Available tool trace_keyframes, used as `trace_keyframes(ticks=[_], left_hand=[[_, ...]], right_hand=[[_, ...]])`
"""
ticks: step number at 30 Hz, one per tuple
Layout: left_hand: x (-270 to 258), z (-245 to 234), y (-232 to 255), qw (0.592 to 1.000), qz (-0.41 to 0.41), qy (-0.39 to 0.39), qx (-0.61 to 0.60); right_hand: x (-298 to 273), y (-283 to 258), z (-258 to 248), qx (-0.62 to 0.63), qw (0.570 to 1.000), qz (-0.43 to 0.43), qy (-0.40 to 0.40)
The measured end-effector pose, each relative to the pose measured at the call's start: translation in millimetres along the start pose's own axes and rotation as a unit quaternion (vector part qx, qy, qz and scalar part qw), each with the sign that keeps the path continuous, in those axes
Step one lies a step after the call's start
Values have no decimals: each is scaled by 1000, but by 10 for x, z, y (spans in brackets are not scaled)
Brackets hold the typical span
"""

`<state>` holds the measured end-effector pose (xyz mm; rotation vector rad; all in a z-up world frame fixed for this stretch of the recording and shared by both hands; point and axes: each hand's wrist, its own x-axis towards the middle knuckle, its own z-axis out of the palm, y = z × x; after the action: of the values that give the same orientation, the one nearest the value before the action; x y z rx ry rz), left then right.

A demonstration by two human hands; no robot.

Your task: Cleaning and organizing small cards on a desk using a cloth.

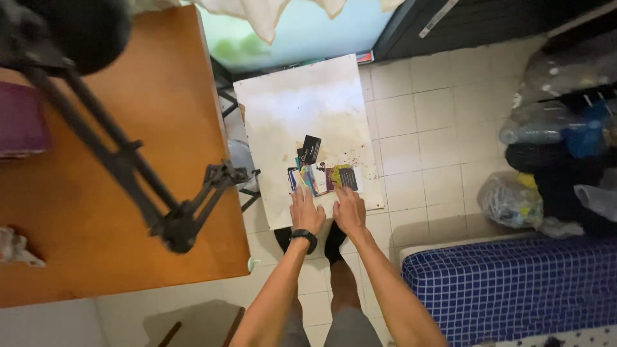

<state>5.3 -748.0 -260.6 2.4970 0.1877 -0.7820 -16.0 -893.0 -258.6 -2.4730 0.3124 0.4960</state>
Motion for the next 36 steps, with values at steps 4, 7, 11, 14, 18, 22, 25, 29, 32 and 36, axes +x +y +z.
trace_keyframes(ticks=[4,7,11,14,18,22,25,29,32,36], left_hand=[[316,356,-170,997,19,13,70],[446,464,-222,992,56,29,105],[441,599,-227,992,71,17,102],[390,658,-222,991,86,28,103],[358,635,-172,988,103,10,117],[322,562,-159,988,114,26,100],[296,441,-113,991,101,1,88],[262,513,-267,989,131,13,61],[247,585,-393,990,121,55,40],[289,714,-634,988,65,124,67]], right_hand=[[327,106,172,-19,994,-85,63],[473,148,348,-66,990,-115,42],[495,304,534,-100,985,-133,46],[484,369,564,-99,984,-130,71],[597,346,544,-64,983,-93,144],[1006,145,564,15,980,-92,177],[1273,-75,555,60,981,-50,180],[1325,-214,578,-22,994,14,107],[1185,-117,677,-29,994,-17,104],[902,-31,775,-65,984,-108,128]])
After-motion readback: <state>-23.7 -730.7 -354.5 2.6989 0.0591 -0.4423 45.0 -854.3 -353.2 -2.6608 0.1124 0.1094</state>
